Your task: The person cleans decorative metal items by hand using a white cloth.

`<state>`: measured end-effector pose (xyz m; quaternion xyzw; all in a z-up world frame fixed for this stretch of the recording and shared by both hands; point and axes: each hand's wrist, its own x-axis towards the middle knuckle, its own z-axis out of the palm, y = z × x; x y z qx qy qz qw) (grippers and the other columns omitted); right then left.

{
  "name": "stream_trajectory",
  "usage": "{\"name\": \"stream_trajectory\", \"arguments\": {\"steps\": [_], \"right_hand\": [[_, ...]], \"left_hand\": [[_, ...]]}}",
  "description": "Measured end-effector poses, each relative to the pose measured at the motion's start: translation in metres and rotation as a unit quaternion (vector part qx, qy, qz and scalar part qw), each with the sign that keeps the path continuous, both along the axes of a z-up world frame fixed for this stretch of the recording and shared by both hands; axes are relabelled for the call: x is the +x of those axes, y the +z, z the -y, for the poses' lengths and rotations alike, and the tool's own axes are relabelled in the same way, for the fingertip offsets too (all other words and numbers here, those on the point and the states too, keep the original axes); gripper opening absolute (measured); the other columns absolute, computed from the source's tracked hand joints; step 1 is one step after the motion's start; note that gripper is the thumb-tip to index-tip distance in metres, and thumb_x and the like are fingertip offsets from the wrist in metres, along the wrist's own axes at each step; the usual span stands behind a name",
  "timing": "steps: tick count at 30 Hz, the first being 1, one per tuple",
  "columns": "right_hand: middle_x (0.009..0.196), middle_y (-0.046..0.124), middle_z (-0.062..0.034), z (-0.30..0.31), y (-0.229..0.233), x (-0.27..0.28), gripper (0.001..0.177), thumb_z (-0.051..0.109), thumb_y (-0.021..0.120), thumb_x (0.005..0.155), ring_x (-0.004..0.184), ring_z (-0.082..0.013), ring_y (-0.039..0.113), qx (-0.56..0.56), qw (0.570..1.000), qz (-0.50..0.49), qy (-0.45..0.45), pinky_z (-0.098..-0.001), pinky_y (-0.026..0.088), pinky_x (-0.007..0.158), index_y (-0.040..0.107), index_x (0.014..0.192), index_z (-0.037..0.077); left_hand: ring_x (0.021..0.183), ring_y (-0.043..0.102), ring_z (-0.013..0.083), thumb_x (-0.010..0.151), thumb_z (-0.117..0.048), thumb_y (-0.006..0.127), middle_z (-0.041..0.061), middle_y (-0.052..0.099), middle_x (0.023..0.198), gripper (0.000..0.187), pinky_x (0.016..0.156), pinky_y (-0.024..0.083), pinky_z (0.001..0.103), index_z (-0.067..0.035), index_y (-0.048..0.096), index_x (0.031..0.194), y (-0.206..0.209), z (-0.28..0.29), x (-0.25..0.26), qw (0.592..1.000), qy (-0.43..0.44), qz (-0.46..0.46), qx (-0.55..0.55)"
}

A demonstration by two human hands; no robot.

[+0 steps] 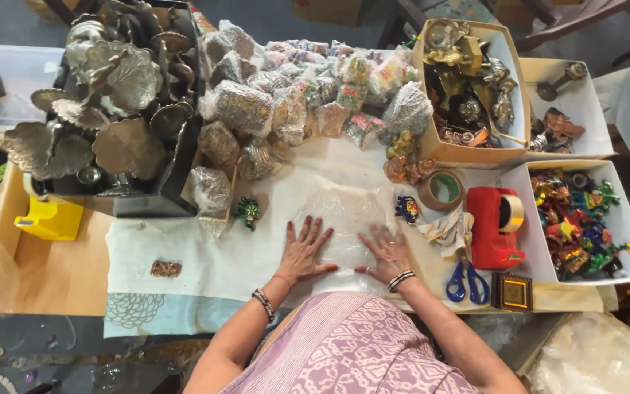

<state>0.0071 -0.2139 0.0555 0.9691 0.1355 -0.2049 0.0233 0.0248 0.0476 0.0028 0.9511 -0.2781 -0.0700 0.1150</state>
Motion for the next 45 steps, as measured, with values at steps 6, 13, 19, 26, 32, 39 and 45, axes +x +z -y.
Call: {"name": "stream_trajectory", "arguments": {"steps": [6, 13, 19, 26, 32, 39, 45], "right_hand": [[0.17, 0.018, -0.0017, 0.022, 0.014, 0.0, 0.098, 0.071, 0.068, 0.076, 0.158, -0.0199, 0.017, -0.027, 0.992, -0.026, -0.119, -0.0625, 0.008, 0.125, 0.028, 0.158, 0.034], [0.168, 0.028, -0.0141, 0.002, -0.052, -0.026, 0.076, 0.054, 0.057, 0.092, 0.156, -0.034, 0.025, 0.172, 0.961, 0.212, -0.04, -0.0617, 0.017, 0.127, 0.035, 0.157, 0.022], [0.168, 0.017, -0.0096, -0.013, -0.047, -0.038, 0.073, 0.059, 0.049, 0.095, 0.155, -0.031, 0.015, 0.033, 0.996, 0.088, -0.012, -0.0626, 0.012, 0.12, 0.029, 0.158, 0.03], [0.168, 0.018, -0.0096, -0.01, -0.049, -0.04, 0.072, 0.058, 0.048, 0.096, 0.154, -0.0312, 0.016, 0.046, 0.991, 0.122, 0.006, -0.0612, 0.01, 0.12, 0.028, 0.158, 0.028], [0.161, 0.032, -0.009, -0.011, -0.033, -0.035, 0.07, 0.06, 0.056, 0.09, 0.148, -0.0302, 0.028, 0.102, 0.983, 0.153, -0.005, -0.0602, 0.017, 0.118, 0.044, 0.15, 0.026], [0.127, 0.066, -0.0024, 0.002, -0.065, 0.039, 0.034, 0.041, 0.07, 0.103, 0.116, -0.0185, 0.06, 0.145, 0.932, 0.322, -0.081, -0.0429, 0.043, 0.105, 0.065, 0.127, 0.019], [0.118, 0.071, -0.0119, -0.024, 0.046, 0.102, 0.05, 0.034, 0.073, 0.07, 0.101, -0.0268, 0.067, 0.058, 0.883, 0.462, -0.061, -0.0451, 0.048, 0.086, 0.071, 0.117, 0.016]], "left_hand": [[0.158, -0.002, 0.0266, 0.08, -0.091, 0.043, 0.011, 0.007, 0.173, 0.109, 0.121, -0.008, 0.064, -0.025, 0.025, 0.164, -0.018, -0.027, 0.006, 0.994, 0.049, 0.076, -0.053], [0.155, 0.002, 0.031, 0.076, -0.085, 0.049, 0.014, 0.019, 0.167, 0.104, 0.117, -0.012, 0.065, -0.019, 0.038, 0.156, 0.037, -0.009, 0.005, 0.995, 0.094, 0.018, -0.041], [0.16, 0.018, 0.0312, 0.097, -0.052, 0.054, 0.013, 0.035, 0.166, 0.059, 0.129, 0.006, 0.059, -0.018, 0.054, 0.145, -0.008, 0.02, 0.035, 0.995, -0.03, -0.01, -0.093], [0.154, 0.023, 0.0322, 0.101, -0.046, 0.05, 0.016, 0.029, 0.166, 0.066, 0.125, 0.014, 0.058, -0.019, 0.036, 0.159, -0.009, 0.049, 0.103, 0.986, -0.136, 0.002, -0.096], [0.158, 0.01, 0.0302, 0.097, -0.064, 0.04, 0.009, 0.019, 0.169, 0.075, 0.124, 0.003, 0.06, -0.025, 0.03, 0.16, -0.019, 0.047, 0.119, 0.995, -0.091, 0.031, -0.021], [0.157, 0.002, 0.0402, 0.092, -0.069, 0.04, 0.006, 0.018, 0.17, 0.077, 0.117, -0.004, 0.072, -0.033, 0.03, 0.159, -0.003, 0.046, 0.113, 0.998, -0.062, 0.019, 0.013], [0.156, 0.002, 0.04, 0.09, -0.07, 0.039, 0.006, 0.019, 0.17, 0.079, 0.117, -0.005, 0.072, -0.034, 0.03, 0.16, -0.006, 0.046, 0.117, 0.998, -0.061, 0.028, -0.003]]}}
